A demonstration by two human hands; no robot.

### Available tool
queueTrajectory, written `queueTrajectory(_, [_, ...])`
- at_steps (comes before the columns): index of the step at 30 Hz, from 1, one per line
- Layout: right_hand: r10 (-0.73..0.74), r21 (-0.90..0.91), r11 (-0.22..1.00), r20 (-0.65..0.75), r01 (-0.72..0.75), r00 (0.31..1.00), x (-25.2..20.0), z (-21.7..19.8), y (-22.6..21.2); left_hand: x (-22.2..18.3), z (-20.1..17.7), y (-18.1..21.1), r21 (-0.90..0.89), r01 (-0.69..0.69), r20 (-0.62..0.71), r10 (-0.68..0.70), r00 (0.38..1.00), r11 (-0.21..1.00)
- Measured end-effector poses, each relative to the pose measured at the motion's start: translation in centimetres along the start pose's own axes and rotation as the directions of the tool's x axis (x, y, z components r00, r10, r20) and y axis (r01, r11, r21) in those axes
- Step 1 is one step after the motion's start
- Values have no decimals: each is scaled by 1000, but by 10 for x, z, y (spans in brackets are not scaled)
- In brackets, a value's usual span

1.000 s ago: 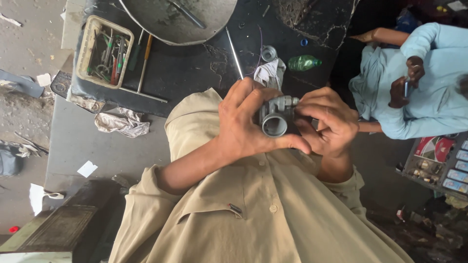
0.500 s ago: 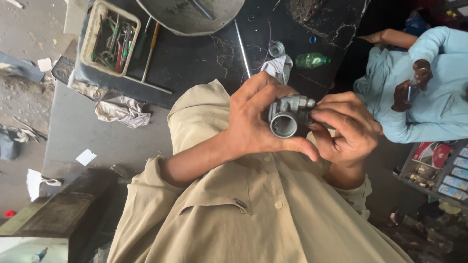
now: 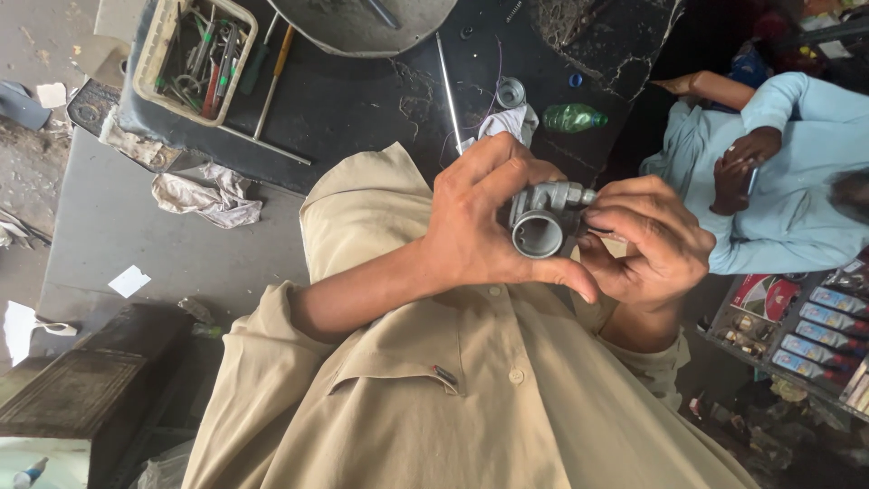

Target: The person holds a carburetor and works on it by hand, removing and refitting small components such as a spring and float parts, then uses a long screwdriver to loosen and tighten screws on the carburetor body while turning it over at a workbench.

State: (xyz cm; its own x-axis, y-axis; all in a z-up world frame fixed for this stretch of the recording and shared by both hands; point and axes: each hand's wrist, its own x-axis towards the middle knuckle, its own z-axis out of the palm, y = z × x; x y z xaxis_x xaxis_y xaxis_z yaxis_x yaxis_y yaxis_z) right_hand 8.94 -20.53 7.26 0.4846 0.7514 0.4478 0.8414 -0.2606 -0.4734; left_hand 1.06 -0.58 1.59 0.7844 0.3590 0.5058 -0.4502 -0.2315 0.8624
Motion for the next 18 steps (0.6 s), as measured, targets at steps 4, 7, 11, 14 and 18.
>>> queueTrajectory(4, [-18, 20, 1000, -7, 19, 1000, 0, 1, -1, 1, -1, -1, -22, -12, -2, 12, 1000, 1000])
queueTrajectory(7, [21, 11, 1000, 5, -21, 1000, -5, 0, -2, 2, -3, -2, -34, -26, -1, 26, 1000, 999])
queueTrajectory(11, [11, -15, 1000, -3, -11, 1000, -3, 1, -9, 2, -6, -3, -88, -25, 19, 26, 999, 996])
queueTrajectory(14, [-20, -25, 999, -11, 20, 1000, -1, 0, -10, 1, -6, -2, -101, -4, 35, 8, 999, 995])
queueTrajectory(18, [-72, -29, 997, -26, 71, 997, -5, -1, -3, 1, -6, -1, -78, -30, 11, 31, 999, 996])
